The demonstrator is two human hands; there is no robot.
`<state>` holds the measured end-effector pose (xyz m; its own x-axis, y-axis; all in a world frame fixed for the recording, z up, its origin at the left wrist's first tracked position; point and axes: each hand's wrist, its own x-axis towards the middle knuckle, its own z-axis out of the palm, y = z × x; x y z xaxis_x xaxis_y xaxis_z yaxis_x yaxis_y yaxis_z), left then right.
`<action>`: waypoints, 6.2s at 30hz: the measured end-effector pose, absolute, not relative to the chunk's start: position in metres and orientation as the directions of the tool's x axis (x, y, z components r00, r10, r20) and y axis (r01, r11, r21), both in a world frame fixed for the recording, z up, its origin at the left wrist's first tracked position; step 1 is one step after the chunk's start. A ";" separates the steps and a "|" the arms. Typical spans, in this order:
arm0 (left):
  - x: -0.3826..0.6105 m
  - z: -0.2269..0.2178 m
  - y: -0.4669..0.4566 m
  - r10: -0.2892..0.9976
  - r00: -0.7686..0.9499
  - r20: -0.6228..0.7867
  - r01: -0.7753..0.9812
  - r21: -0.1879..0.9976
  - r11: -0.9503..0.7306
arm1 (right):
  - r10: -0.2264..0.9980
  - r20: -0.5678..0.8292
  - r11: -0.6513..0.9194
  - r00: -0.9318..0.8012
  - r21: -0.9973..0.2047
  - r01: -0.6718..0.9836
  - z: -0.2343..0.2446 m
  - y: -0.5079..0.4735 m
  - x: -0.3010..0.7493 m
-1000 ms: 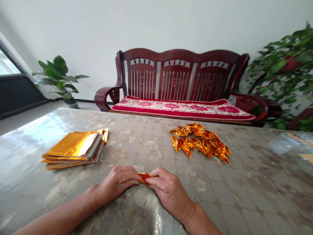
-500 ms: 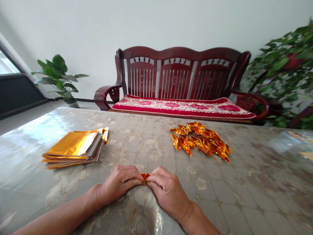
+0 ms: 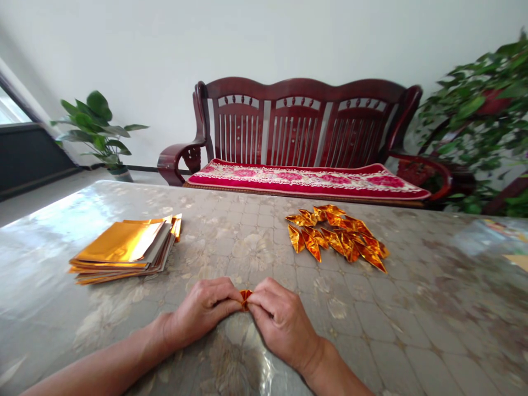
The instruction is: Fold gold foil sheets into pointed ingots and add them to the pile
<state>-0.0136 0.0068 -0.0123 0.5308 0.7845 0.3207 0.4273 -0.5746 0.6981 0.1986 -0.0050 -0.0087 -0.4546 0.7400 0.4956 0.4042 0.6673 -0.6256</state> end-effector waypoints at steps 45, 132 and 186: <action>-0.013 -0.015 0.015 0.745 0.408 0.528 0.289 0.699 -0.654 | 0.671 0.610 0.741 -0.421 -0.534 0.408 -0.009 -0.007 0.193; -0.034 -0.003 0.018 0.546 0.787 0.287 0.478 0.276 -0.834 | 0.573 0.438 0.812 -0.693 -0.186 0.554 -0.004 -0.002 0.217; -0.027 -0.011 0.017 0.789 0.535 0.301 0.583 0.545 -0.603 | 0.655 0.518 0.753 -0.550 -0.391 0.528 -0.010 0.002 0.217</action>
